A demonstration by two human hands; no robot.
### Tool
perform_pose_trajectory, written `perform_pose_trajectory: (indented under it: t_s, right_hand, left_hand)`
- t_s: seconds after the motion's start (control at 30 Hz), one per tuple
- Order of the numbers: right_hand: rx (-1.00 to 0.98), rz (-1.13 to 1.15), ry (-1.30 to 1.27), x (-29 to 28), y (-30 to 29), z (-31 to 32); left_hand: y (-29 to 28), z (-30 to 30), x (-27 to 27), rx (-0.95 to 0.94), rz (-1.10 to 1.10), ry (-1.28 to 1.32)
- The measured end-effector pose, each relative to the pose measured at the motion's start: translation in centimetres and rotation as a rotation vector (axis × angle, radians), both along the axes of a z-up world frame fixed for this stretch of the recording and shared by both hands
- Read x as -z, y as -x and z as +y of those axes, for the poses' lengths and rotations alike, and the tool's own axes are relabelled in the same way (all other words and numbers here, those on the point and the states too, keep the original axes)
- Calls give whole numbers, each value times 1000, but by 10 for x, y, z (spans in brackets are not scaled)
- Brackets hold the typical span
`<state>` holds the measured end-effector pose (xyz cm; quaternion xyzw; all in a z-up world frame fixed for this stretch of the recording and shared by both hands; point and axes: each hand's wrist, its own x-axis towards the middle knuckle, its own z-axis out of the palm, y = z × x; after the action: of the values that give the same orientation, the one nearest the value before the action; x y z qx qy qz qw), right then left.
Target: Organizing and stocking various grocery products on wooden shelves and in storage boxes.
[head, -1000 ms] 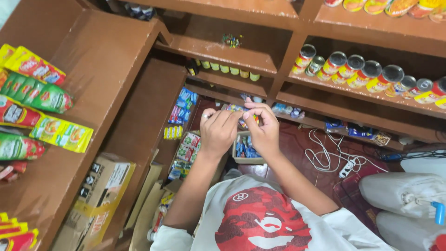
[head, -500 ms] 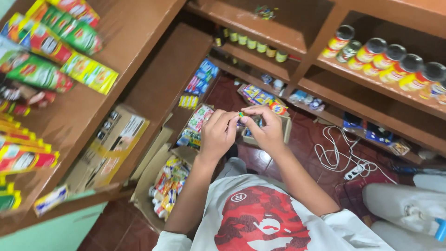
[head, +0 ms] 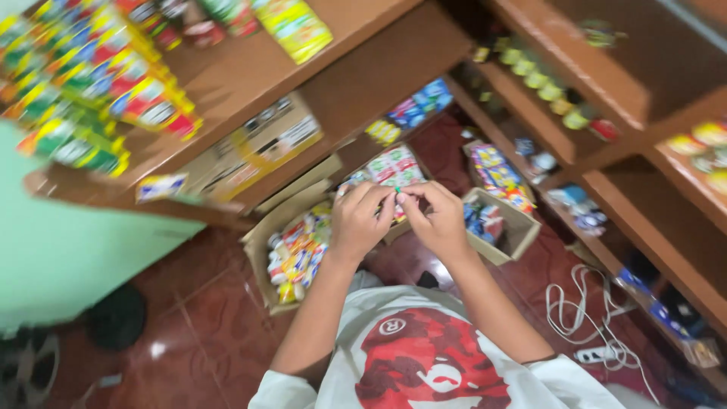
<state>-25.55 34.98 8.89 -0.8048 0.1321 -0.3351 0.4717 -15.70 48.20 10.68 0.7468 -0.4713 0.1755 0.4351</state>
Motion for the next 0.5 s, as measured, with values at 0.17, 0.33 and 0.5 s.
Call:
perform_pose_trajectory:
  t_s: [0.17,0.33,0.5]
  right_hand:
    - [-104,25,1,11,-37,51]
    - [-157,-43,221,18,-93,107]
    - [-231,-89,259,29,-159,184]
  left_hand:
    - [-30,62,10,-87,0,25]
    - [-72,133,22,-103,79,87]
    - [-121,213,37,-167,160,91]
